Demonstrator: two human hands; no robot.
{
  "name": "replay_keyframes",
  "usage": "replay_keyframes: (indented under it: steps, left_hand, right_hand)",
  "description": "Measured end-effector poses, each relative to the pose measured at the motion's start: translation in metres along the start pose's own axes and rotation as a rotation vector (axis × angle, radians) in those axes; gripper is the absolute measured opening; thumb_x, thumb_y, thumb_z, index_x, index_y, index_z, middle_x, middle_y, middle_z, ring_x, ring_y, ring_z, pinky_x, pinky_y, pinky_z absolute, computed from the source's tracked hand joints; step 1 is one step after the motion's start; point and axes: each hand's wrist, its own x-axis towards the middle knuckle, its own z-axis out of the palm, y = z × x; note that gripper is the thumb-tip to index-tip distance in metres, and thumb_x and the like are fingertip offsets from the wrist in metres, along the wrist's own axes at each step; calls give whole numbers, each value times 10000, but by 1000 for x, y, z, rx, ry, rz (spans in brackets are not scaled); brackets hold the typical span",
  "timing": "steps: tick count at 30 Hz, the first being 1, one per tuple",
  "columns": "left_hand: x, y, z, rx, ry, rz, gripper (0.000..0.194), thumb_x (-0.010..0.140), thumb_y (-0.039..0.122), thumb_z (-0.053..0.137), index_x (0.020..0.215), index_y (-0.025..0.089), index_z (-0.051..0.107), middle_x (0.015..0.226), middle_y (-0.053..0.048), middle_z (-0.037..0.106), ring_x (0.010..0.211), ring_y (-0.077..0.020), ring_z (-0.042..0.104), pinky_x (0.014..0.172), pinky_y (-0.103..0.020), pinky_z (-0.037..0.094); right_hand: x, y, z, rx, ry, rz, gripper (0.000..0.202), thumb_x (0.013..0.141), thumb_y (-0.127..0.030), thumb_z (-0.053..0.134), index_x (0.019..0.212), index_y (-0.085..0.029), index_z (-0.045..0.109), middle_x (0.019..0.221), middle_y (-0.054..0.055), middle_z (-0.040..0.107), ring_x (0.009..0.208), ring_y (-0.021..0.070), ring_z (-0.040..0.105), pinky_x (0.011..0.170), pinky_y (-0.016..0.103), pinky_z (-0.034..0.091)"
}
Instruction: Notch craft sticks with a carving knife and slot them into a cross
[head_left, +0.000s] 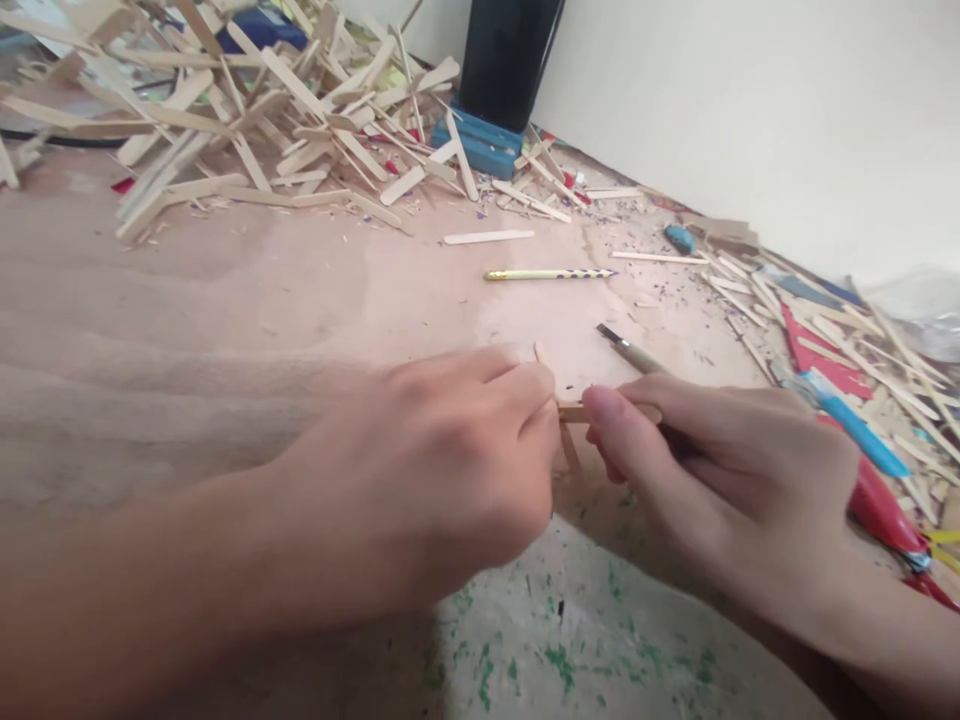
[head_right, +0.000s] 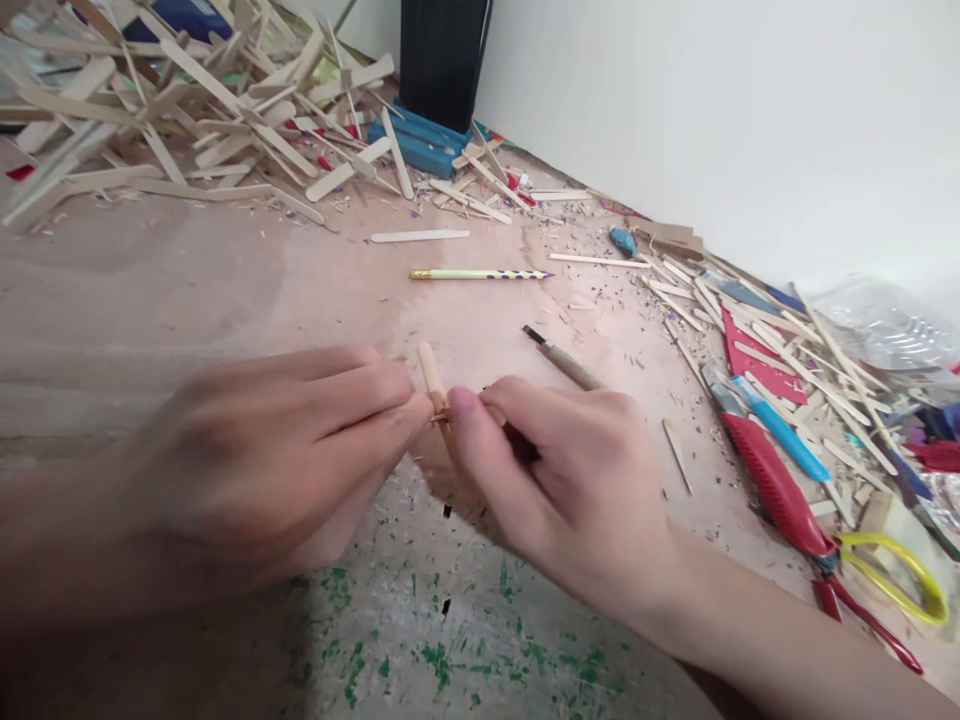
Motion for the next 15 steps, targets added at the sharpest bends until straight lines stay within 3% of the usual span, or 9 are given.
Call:
replay_keyframes:
  steps: [5, 7, 9, 12, 14, 15]
  left_hand:
    - [2, 6, -3, 32, 30, -43, 283, 819, -55, 565, 718, 161, 716, 702, -60, 643, 619, -235, 572, 485, -386, 391]
    - [1, 4, -4, -22, 26, -96, 256, 883, -12, 576, 775, 155, 737, 727, -49, 662, 609, -211, 568, 510, -380, 407]
    - [1, -1, -6, -127, 31, -181, 258, 968, 52, 567, 807, 163, 735, 773, -36, 703, 628, -184, 595, 565, -357, 448]
    - [4, -11, -7, -313, 56, -331, 282, 1036, 125, 577, 797, 184, 715, 775, 12, 729, 680, -138, 647, 645, -298, 480]
    - [7, -16, -7, -413, 53, -398, 257, 1038, 133, 599, 819, 196, 718, 787, 48, 746, 722, -109, 673, 684, -256, 486]
    - [8, -17, -7, -447, 50, -421, 244, 1035, 130, 606, 833, 203, 722, 810, 60, 760, 747, -97, 685, 708, -237, 490]
  right_hand:
    - [-3, -4, 1, 54, 9, 49, 490, 1093, -281, 615, 610, -214, 567, 484, -47, 406, 415, 77, 335, 408, 262, 283]
    - [-4, -1, 0, 174, 18, 98, 474, 1085, -362, 651, 633, -226, 596, 495, -39, 421, 428, 90, 353, 413, 278, 296]
    - [-5, 5, -2, 284, 65, 135, 411, 1076, -425, 669, 707, -244, 669, 548, -13, 522, 485, 125, 459, 450, 304, 351]
    - [-3, 18, -5, 389, 190, 158, 226, 1061, -347, 692, 864, -267, 769, 770, 33, 724, 708, 189, 649, 609, 342, 500]
    - [1, 24, -6, 452, 190, 173, 81, 1013, -268, 749, 995, -291, 825, 962, 39, 793, 881, 203, 712, 759, 344, 577]
    - [4, 25, -6, 479, 156, 180, 106, 988, -253, 778, 1053, -305, 844, 1046, 38, 805, 954, 204, 725, 820, 339, 596]
